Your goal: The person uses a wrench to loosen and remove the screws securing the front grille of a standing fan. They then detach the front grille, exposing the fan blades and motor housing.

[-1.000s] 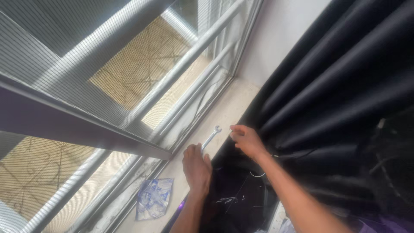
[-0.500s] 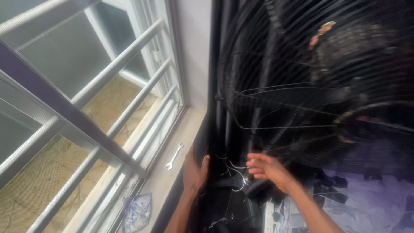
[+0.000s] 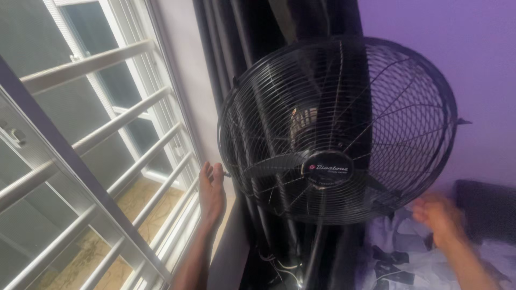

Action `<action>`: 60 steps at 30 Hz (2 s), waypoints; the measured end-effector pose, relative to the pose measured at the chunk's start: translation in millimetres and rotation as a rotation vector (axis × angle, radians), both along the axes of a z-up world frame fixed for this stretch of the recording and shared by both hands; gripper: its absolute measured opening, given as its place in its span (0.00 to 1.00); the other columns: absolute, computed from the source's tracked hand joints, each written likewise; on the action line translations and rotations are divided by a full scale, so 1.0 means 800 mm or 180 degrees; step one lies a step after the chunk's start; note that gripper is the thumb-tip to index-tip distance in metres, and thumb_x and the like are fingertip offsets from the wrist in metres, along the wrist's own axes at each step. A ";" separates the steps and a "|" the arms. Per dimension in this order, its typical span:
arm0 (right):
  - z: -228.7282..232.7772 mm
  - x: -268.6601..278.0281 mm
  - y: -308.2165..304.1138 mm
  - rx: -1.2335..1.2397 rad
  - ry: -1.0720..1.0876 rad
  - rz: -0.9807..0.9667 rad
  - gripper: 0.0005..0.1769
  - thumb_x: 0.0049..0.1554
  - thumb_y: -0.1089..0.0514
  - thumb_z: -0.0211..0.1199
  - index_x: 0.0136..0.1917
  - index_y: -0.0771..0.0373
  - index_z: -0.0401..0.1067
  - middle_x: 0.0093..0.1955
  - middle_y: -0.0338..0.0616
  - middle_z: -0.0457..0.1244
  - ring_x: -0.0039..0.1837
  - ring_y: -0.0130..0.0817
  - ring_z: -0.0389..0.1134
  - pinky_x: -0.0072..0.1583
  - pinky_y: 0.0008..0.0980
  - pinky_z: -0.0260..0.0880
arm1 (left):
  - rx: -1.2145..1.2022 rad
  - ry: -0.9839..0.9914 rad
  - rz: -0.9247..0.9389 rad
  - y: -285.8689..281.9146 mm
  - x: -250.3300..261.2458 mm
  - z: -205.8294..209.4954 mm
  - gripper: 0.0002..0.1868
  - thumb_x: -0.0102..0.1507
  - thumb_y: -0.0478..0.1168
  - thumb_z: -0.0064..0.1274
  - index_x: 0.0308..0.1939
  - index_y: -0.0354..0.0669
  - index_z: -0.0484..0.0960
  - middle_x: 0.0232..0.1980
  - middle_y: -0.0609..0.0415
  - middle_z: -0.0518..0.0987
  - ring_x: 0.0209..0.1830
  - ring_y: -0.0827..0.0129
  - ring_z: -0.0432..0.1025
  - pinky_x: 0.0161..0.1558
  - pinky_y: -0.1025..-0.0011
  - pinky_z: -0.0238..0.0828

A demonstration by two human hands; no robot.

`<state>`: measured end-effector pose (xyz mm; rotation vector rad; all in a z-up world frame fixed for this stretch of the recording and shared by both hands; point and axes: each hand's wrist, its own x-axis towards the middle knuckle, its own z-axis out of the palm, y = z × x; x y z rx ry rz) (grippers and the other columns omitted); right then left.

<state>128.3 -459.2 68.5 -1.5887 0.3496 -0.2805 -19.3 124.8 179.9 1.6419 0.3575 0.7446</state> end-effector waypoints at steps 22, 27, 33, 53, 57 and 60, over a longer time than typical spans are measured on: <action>0.258 -0.089 0.130 -0.1218 -0.1753 0.0436 0.45 0.45 0.48 0.76 0.71 0.65 0.62 0.62 0.46 0.68 0.63 0.35 0.69 0.65 0.38 0.68 | 0.0699 0.0468 -0.0068 0.000 0.040 0.047 0.72 0.41 0.76 0.64 0.74 0.31 0.57 0.72 0.32 0.60 0.72 0.42 0.60 0.68 0.49 0.61; 0.272 -0.085 0.127 -0.0933 -0.1569 0.0482 0.53 0.40 0.51 0.78 0.74 0.62 0.59 0.60 0.46 0.68 0.63 0.36 0.69 0.65 0.41 0.69 | 0.0529 0.0456 0.0009 0.000 0.042 0.059 0.71 0.38 0.75 0.67 0.72 0.31 0.61 0.69 0.34 0.64 0.68 0.45 0.66 0.65 0.50 0.67; 0.305 -0.092 0.127 -0.0771 -0.1549 0.0318 0.54 0.40 0.49 0.79 0.74 0.68 0.59 0.58 0.49 0.69 0.61 0.38 0.71 0.61 0.39 0.74 | 0.0638 0.0462 0.0205 0.001 0.039 0.085 0.68 0.40 0.76 0.65 0.71 0.32 0.64 0.67 0.37 0.67 0.67 0.46 0.67 0.63 0.48 0.67; 0.253 -0.117 0.077 0.0073 -0.1152 -0.0682 0.36 0.68 0.27 0.48 0.45 0.63 0.72 0.35 0.35 0.55 0.36 0.28 0.49 0.39 0.32 0.48 | -0.1643 -0.0092 0.0361 0.013 -0.006 0.029 0.34 0.75 0.63 0.43 0.35 0.31 0.76 0.30 0.53 0.66 0.29 0.66 0.57 0.32 0.63 0.51; 0.209 -0.124 0.061 0.0266 -0.1403 -0.0217 0.35 0.70 0.24 0.48 0.46 0.58 0.68 0.38 0.32 0.59 0.38 0.24 0.53 0.40 0.26 0.50 | -0.2247 -0.0289 0.0272 0.016 -0.016 0.007 0.22 0.70 0.58 0.44 0.41 0.45 0.83 0.32 0.60 0.71 0.29 0.77 0.63 0.31 0.75 0.59; 0.179 -0.140 0.053 0.0328 -0.1437 -0.0298 0.41 0.67 0.21 0.44 0.47 0.62 0.71 0.40 0.35 0.63 0.40 0.24 0.61 0.43 0.24 0.59 | -0.2526 -0.0224 0.0135 0.024 -0.023 -0.019 0.21 0.71 0.56 0.45 0.42 0.41 0.80 0.32 0.60 0.70 0.28 0.77 0.63 0.28 0.74 0.57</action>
